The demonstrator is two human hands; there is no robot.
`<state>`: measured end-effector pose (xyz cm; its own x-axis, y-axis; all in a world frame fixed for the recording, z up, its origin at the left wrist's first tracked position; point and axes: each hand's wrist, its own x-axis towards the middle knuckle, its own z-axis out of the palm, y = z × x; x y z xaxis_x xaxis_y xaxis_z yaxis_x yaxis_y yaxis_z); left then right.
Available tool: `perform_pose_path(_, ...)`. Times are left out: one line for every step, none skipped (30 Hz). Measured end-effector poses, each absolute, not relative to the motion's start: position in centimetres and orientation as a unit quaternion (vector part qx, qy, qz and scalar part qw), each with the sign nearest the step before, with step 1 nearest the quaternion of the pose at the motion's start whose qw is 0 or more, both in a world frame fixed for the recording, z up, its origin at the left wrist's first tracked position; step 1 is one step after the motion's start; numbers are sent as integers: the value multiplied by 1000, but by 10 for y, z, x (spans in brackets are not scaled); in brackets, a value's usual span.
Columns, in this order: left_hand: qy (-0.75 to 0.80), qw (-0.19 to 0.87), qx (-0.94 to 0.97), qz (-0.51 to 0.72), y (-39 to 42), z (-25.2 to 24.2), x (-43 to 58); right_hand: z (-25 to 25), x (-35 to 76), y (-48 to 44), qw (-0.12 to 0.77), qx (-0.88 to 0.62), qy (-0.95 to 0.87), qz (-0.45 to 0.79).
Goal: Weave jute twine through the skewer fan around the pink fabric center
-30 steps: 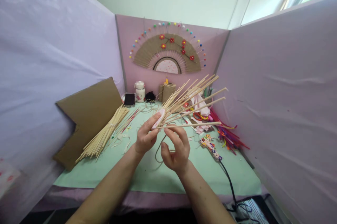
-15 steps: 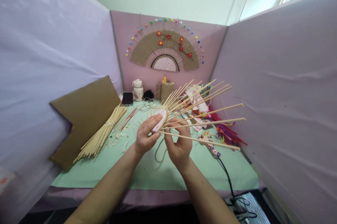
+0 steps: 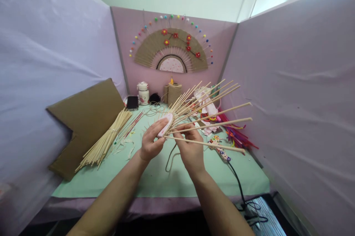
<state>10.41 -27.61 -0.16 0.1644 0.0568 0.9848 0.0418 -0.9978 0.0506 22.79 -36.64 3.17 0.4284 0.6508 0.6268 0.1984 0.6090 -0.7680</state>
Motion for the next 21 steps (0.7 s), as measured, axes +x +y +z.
perform_pose_path(34,7,764,645,-275,-4,104,31,227,-366,743,-411,-509,142)
perform_pose_path(37,7,764,644,-274,-5,104,30,227,-366,753,-404,-507,117)
perform_pose_path(39,7,764,644,-273,-7,104,29,226,-367,764,-393,-506,79)
perform_pose_path(41,6,763,645,-272,-8,104,27,225,-368,770,-381,-511,35)
perform_pose_path(41,6,763,645,-272,-8,103,25,225,-369,769,-369,-523,-10)
perform_pose_path(39,6,764,645,-272,-8,103,23,224,-370,761,-357,-539,-51)
perform_pose_path(36,7,763,645,-272,-8,103,22,224,-372,750,-349,-557,-79)
perform_pose_path(33,10,764,644,-273,-7,103,21,224,-373,736,-345,-574,-96)
perform_pose_path(33,16,765,643,-274,-5,102,21,224,-374,725,-347,-586,-101)
perform_pose_path(33,20,765,642,-275,-4,102,21,223,-375,718,-351,-592,-103)
perform_pose_path(33,24,766,642,-276,-3,102,22,223,-376,715,-353,-594,-102)
perform_pose_path(33,24,765,642,-277,-1,102,23,223,-376,714,-354,-596,-102)
perform_pose_path(33,23,765,643,-278,0,102,24,222,-376,713,-351,-598,-103)
perform_pose_path(33,20,765,643,-278,1,102,25,222,-376,711,-348,-602,-105)
perform_pose_path(33,17,764,644,-279,2,102,25,222,-376,709,-344,-606,-107)
perform_pose_path(34,17,764,644,-279,2,102,26,222,-376,705,-342,-611,-107)
perform_pose_path(36,17,764,644,-279,2,102,26,222,-375,702,-343,-615,-106)
perform_pose_path(37,17,764,644,-279,1,102,26,222,-375,698,-345,-619,-104)
perform_pose_path(38,16,765,643,-279,1,102,26,222,-375,695,-347,-621,-101)
perform_pose_path(40,16,765,642,-278,0,102,26,222,-376,694,-348,-623,-98)
perform_pose_path(41,15,766,641,-277,-2,103,26,222,-376,696,-347,-622,-97)
